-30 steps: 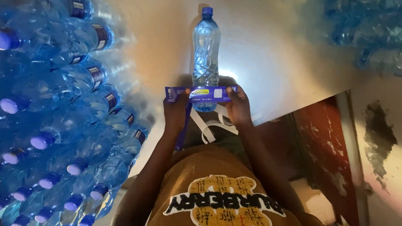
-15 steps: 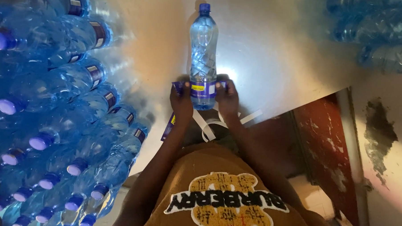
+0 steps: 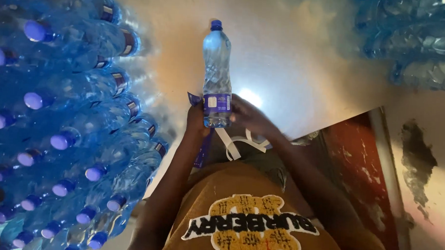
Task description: Manually applying adhesive labels to plastic water bottles at a workstation.
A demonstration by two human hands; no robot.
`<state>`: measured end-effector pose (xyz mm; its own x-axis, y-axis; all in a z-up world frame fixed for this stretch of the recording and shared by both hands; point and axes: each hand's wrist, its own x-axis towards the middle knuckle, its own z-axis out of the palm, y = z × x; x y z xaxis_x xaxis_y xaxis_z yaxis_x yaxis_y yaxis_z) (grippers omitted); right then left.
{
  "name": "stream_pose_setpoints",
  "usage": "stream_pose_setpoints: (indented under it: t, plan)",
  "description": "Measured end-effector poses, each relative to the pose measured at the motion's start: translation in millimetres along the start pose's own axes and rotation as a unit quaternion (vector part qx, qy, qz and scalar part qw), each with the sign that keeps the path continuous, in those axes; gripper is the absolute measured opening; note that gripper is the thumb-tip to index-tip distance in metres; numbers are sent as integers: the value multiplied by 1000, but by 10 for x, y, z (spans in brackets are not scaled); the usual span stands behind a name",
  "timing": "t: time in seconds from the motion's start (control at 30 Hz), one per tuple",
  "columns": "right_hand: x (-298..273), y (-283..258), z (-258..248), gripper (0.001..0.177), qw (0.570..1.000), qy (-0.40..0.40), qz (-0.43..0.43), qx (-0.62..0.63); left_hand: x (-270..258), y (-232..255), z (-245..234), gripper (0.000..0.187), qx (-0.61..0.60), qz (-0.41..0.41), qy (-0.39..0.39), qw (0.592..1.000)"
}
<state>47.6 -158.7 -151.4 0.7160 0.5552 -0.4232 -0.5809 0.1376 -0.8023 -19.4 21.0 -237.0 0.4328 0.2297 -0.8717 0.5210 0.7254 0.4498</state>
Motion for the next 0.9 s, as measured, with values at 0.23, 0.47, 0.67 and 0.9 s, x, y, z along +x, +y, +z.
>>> stream_pose_setpoints:
  t: [0.23,0.47,0.67,0.9]
  plan:
    - [966,-213,32,81,965,178,61,183,-1205,863,671,32,214,173,27,961]
    - [1134,-191,207,95,879,-17,-26,475,-1042,841,408,54,6,142,-45,989]
    - [1154,-552,477,101,740,-407,-116,523,-1375,936,533,34,-23,174,-144,974]
    - [1139,-461,375,111,796,-323,-152,488,-2230,1051,293,78,340,471,-123,805]
